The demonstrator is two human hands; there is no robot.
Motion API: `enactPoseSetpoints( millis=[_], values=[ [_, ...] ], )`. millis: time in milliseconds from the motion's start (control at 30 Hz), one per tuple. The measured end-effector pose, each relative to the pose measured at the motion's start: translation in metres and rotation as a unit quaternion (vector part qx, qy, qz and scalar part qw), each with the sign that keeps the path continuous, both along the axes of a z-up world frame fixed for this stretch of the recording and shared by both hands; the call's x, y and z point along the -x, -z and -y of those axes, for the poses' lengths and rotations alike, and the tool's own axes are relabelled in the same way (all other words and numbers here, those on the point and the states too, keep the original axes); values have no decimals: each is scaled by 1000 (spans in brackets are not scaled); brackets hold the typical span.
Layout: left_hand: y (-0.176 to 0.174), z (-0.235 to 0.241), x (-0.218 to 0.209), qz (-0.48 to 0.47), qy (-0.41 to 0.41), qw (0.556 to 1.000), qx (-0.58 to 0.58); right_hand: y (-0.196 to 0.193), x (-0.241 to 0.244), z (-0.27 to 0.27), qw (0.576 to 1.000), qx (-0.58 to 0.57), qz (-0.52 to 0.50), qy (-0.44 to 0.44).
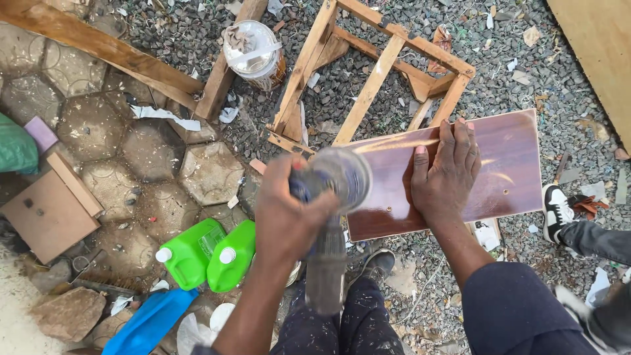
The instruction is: The person uses an electric sander to smooth the edges and surfaces of a wooden drawer. They then sand a separate rectangular wooden board, moving the sander across the surface to finish it.
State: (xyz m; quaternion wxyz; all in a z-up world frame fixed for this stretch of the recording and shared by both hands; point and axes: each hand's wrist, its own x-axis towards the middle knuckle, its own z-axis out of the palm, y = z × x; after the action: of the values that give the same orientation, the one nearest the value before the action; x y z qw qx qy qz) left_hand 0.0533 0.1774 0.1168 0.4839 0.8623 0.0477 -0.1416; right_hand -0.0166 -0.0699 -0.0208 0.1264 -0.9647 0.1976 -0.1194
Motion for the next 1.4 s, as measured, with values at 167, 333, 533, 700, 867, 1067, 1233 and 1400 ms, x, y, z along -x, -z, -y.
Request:
enactPoseSetpoints(
  millis=[167, 333, 533, 700, 867, 1067, 1233, 1400],
  values=[
    [-5, -3, 93, -64, 32, 994, -87, -7, 0, 1, 1000, -29, -5, -1],
    [3, 3, 92, -24, -13, 995, -100, -5, 3, 4, 998, -55, 10, -12],
    [-29, 54, 5, -70, 85, 985, -135, -6, 4, 2, 998, -63, 10, -6],
    [-38, 67, 6, -61, 160, 967, -188, -7, 6, 6, 991, -116, 72, -15],
    [-26, 80, 61, -6, 184, 964, -192, -10, 10, 13, 967, -226, 117, -23],
    [-26, 105, 58, 11, 139, 973, -185, -15, 12, 15, 958, -256, 126, -31],
    [-28, 118, 53, 9, 108, 973, -205, -11, 18, 23, 958, -259, 115, -38],
    [-26, 140, 66, 75, 107, 972, -194, -88, 42, 27, 838, -535, 108, -1]
  ],
)
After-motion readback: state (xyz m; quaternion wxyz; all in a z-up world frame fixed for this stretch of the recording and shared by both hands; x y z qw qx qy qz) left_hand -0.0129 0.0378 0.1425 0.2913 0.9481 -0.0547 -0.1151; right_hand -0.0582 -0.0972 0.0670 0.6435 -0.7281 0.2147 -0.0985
